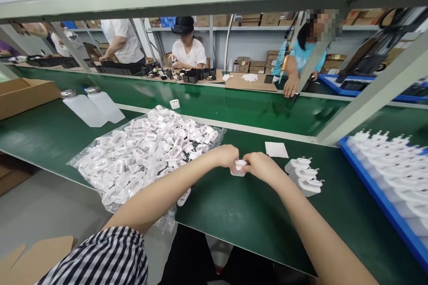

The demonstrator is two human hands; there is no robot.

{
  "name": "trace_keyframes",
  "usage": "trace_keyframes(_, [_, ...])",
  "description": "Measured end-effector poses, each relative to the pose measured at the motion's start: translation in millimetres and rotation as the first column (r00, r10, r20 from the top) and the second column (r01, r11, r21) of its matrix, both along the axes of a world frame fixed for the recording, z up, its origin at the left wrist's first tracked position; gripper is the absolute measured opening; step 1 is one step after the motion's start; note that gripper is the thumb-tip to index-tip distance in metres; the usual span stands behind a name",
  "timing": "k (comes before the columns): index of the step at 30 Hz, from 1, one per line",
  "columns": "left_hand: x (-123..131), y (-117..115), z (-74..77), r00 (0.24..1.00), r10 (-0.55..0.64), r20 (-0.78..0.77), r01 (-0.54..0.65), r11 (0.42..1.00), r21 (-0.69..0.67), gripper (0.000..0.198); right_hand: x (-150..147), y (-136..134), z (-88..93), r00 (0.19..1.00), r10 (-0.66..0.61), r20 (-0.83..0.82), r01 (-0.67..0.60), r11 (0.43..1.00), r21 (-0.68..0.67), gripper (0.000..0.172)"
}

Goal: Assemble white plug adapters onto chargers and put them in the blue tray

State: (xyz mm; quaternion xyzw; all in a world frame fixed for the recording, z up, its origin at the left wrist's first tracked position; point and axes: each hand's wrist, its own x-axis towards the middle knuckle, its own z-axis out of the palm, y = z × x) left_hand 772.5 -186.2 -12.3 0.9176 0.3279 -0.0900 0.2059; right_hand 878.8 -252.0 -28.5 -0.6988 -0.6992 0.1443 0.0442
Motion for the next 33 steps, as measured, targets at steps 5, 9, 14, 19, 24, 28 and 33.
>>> trace_keyframes(5, [-12, -24, -13.4, 0.992, -0.095, 0.083, 0.099, 0.994, -0.052, 0.014, -9, -34, -1.1, 0.999, -0.026, 0.019, 0.026, 0.999, 0.034, 0.005])
trace_keyframes(9, [-4, -66, -40.1, 0.969, -0.141, 0.202, 0.163, 0.982, -0.096, 0.035, 0, -85, -5.1, 0.995, -0.099, -0.023, 0.100, 0.995, 0.028, 0.008])
trace_keyframes(14, [36, -110, -53.6, 0.963, -0.020, 0.268, 0.062, 0.987, -0.148, 0.086, 38, -141, -16.6, 0.909, -0.371, -0.188, 0.387, 0.921, 0.051, 0.029])
trace_keyframes(19, [73, -121, -51.8, 0.935, 0.051, 0.352, -0.021, 0.996, -0.088, 0.103, 63, -176, -31.7, 0.797, -0.548, -0.254, 0.581, 0.811, 0.070, 0.033])
trace_keyframes(24, [92, -112, -57.1, 0.907, 0.100, 0.409, -0.076, 0.994, -0.074, 0.117, 72, -192, -40.8, 0.767, -0.560, -0.313, 0.607, 0.792, 0.070, 0.025])
trace_keyframes(28, [100, -107, -58.1, 0.911, 0.098, 0.401, -0.076, 0.995, -0.072, 0.119, 71, -190, -40.8, 0.788, -0.543, -0.288, 0.587, 0.804, 0.090, 0.026])
trace_keyframes(33, [104, -110, -58.2, 0.920, 0.088, 0.382, -0.079, 0.996, -0.039, 0.121, 58, -180, -37.4, 0.817, -0.514, -0.263, 0.544, 0.837, 0.054, 0.030])
